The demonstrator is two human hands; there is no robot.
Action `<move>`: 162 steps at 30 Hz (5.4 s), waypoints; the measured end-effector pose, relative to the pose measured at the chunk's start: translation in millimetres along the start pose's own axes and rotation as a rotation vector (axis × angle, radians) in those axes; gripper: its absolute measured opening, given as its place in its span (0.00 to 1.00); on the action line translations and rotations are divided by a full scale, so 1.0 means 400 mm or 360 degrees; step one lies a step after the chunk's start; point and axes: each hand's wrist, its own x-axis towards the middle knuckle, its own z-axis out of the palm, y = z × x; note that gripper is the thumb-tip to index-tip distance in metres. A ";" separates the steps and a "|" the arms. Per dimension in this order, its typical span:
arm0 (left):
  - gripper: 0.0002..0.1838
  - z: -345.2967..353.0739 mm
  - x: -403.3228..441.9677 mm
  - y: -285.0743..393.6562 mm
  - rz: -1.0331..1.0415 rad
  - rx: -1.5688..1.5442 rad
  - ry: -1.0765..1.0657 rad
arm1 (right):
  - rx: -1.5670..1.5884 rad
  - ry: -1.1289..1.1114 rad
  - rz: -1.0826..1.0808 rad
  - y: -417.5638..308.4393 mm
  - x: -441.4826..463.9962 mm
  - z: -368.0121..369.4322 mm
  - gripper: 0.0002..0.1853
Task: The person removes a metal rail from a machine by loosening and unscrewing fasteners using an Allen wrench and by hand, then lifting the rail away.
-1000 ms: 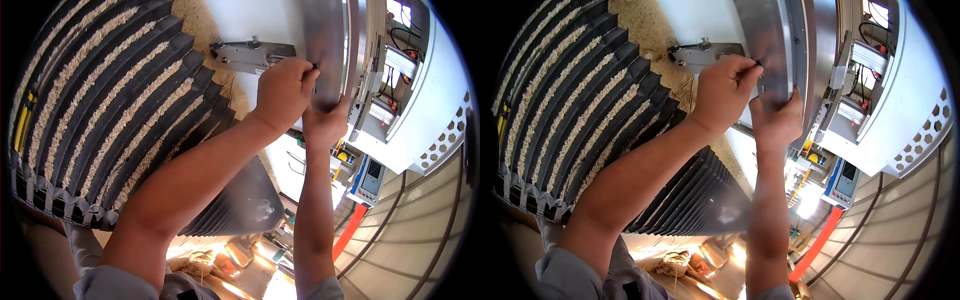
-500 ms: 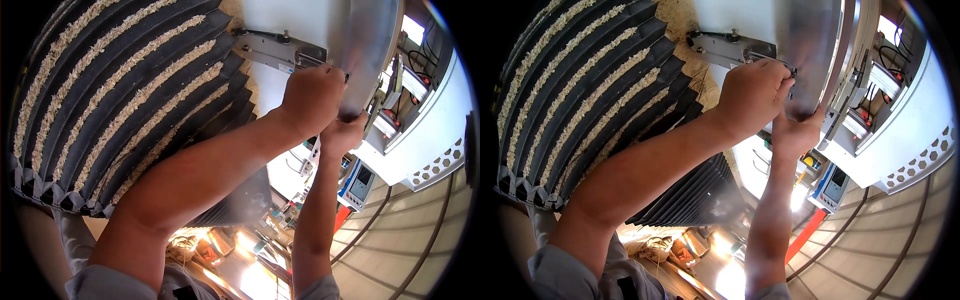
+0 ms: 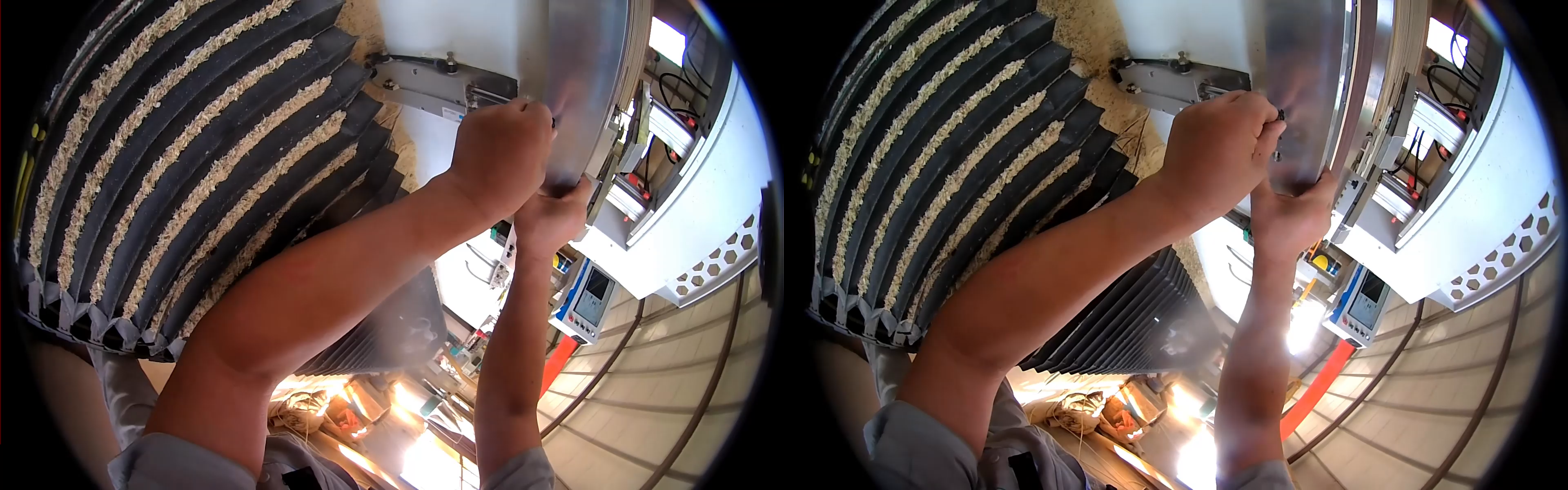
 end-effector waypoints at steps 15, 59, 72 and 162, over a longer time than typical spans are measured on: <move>0.06 0.012 -0.001 0.018 0.0126 0.0144 0.0063 | -0.0118 0.0058 -0.0040 0.001 0.000 0.003 0.36; 0.13 -0.054 0.128 0.099 -0.0753 0.0317 -0.0852 | 0.0174 0.0123 0.0027 0.020 0.009 -0.007 0.28; 0.16 -0.051 0.144 0.112 -0.0371 0.0859 -0.0939 | 0.0146 0.0208 0.0010 0.022 0.013 -0.004 0.26; 0.09 -0.059 0.198 0.153 -0.1115 0.0384 -0.1123 | 0.0094 0.0326 0.0017 0.032 0.013 -0.012 0.17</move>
